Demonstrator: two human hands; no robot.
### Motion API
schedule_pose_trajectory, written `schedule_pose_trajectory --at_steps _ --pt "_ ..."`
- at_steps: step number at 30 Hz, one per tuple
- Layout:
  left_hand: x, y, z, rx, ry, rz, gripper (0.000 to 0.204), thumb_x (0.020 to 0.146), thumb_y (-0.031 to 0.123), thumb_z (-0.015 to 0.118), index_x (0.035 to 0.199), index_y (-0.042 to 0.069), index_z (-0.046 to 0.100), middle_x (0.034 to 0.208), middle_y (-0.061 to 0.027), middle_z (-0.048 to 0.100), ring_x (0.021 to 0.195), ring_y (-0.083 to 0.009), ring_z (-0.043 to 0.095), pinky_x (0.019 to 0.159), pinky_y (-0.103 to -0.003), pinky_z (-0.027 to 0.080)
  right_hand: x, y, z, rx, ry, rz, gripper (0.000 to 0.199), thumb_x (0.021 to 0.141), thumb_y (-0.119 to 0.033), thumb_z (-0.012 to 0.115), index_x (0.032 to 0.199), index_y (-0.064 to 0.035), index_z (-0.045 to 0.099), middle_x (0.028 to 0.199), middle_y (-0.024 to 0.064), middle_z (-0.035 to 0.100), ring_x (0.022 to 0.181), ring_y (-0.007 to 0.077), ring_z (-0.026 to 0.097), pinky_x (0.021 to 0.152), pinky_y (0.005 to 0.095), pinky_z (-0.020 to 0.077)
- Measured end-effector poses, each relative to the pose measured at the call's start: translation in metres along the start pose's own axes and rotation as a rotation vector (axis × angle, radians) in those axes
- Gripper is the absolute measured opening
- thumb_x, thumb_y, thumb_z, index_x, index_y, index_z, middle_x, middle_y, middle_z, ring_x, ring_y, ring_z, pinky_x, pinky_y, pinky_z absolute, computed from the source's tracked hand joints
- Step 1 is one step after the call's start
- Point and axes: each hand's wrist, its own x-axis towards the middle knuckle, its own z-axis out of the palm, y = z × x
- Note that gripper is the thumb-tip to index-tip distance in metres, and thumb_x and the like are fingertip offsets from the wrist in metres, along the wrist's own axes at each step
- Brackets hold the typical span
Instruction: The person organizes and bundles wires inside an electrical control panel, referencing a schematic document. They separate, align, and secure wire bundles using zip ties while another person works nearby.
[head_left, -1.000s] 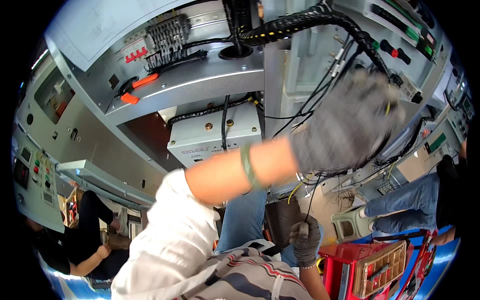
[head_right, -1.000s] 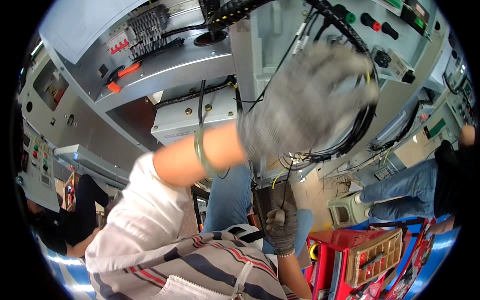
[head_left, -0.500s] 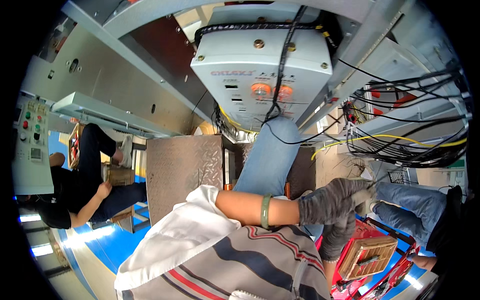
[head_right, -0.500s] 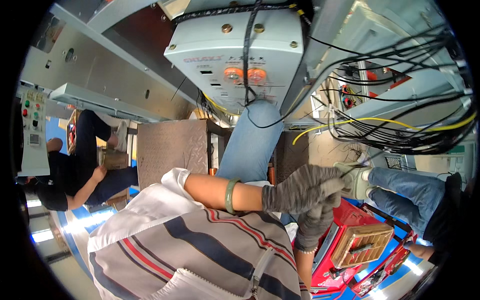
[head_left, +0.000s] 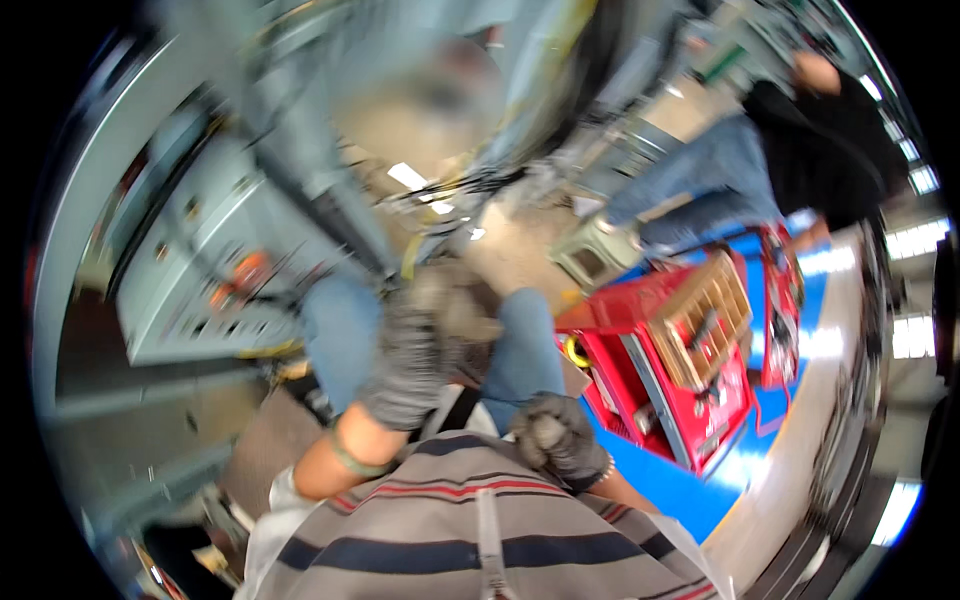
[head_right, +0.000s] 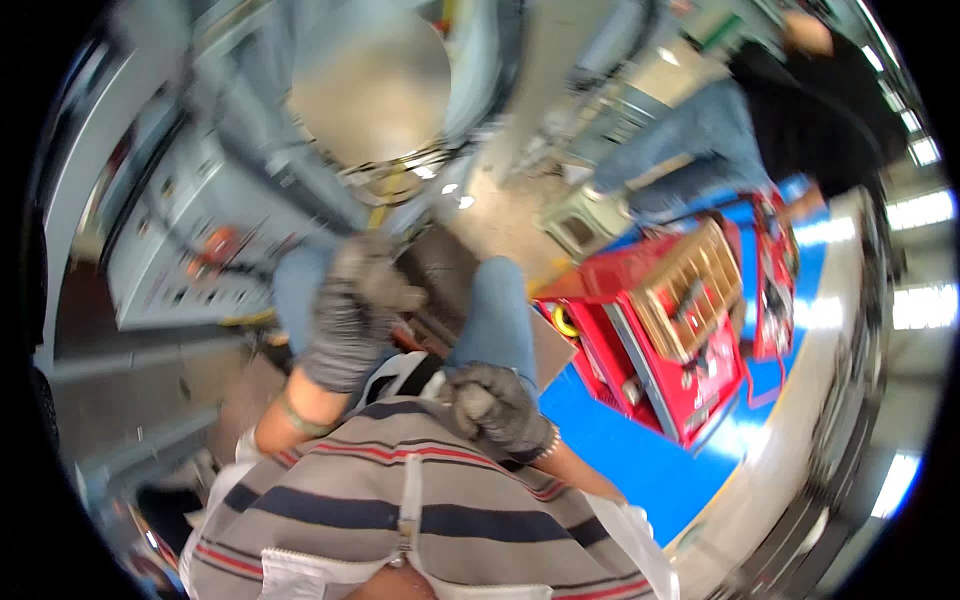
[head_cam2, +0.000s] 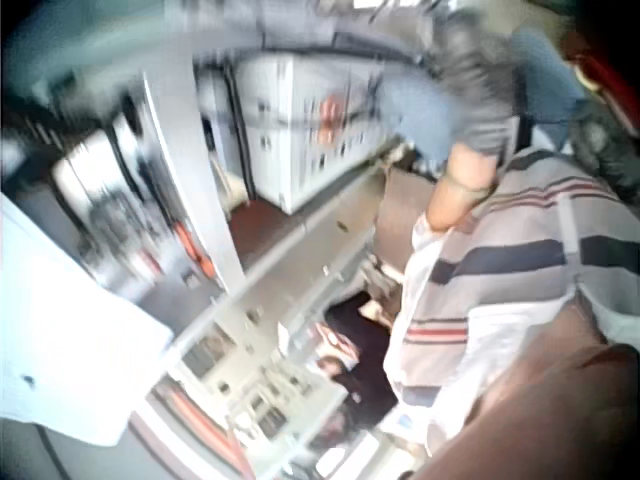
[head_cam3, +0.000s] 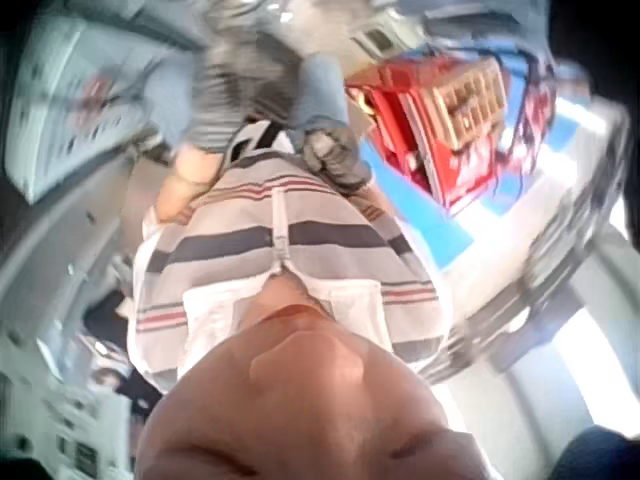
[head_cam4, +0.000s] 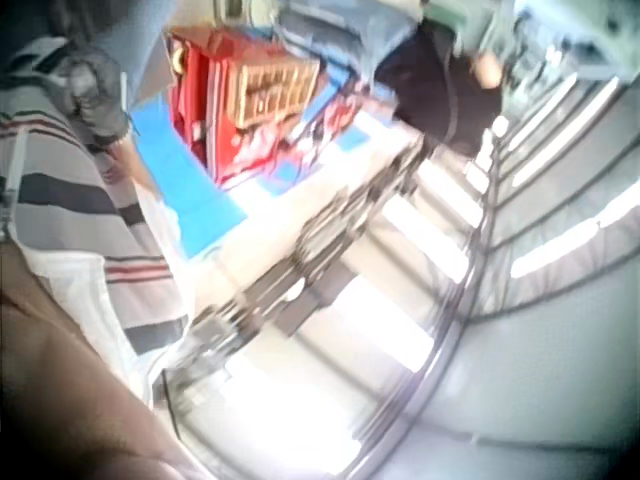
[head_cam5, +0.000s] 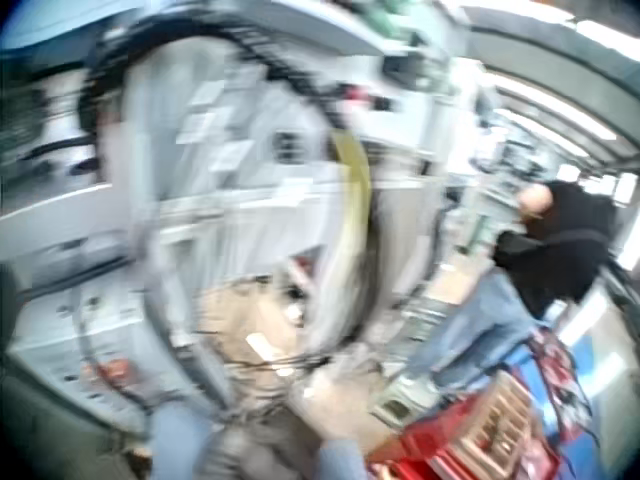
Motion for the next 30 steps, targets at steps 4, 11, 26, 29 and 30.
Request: schedule_pose_trajectory --at_steps 4,11,26,29,30 --pt "0.028 0.007 -0.032 -0.716 -0.147 -0.057 0.027 0.093 0.024 0.045 0.111 0.005 0.048 0.056 0.0047 0.031 0.046 -0.0075 0.032 0.044 -0.022 0.032 -0.014 0.026 -0.028 -0.324 0.017 -0.143 0.026 0.091 -0.02 0.049 0.113 -0.0064 0.048 0.079 0.0108 0.056 0.051 0.0101 0.046 0.045 0.0235 0.0374" --pt "0.014 -0.043 -0.023 0.515 0.133 0.192 0.037 0.094 0.033 0.043 0.11 0.003 0.054 0.067 0.0016 0.045 0.053 -0.0051 0.037 0.048 -0.021 0.033 0.011 0.022 -0.044 -0.077 0.342 -0.048 0.026 0.094 -0.025 0.041 0.096 -0.0038 0.056 0.061 0.0023 0.05 0.049 0.0071 0.046 0.044 0.0218 0.0384" --pt "0.033 -0.089 -0.051 0.466 0.163 0.037 0.027 0.094 0.02 0.044 0.109 0.0 0.055 0.077 -0.0064 0.058 0.059 -0.0103 0.048 0.052 -0.022 0.04 0.043 0.034 -0.088 0.006 0.639 -0.001 0.02 0.09 -0.021 0.048 0.088 -0.0047 0.06 0.06 0.0003 0.049 0.054 0.0081 0.046 0.05 0.0238 0.0387" --pt "0.038 -0.087 -0.047 0.596 0.115 -0.02 0.029 0.094 0.022 0.044 0.109 -0.001 0.055 0.072 -0.0073 0.058 0.05 -0.0092 0.046 0.047 -0.022 0.038 0.058 0.031 -0.104 0.051 0.645 -0.029 0.019 0.09 -0.02 0.049 0.087 -0.0045 0.06 0.06 0.0007 0.05 0.053 0.0087 0.046 0.048 0.0247 0.0382" --pt "0.041 -0.095 -0.056 0.64 0.121 0.007 0.031 0.094 0.025 0.043 0.108 -0.001 0.055 0.067 -0.0078 0.057 0.044 -0.0086 0.044 0.043 -0.022 0.034 0.06 0.024 -0.111 0.086 0.632 0.005 0.019 0.089 -0.02 0.05 0.087 -0.0044 0.06 0.06 0.0008 0.05 0.053 0.0089 0.046 0.048 0.025 0.0383"
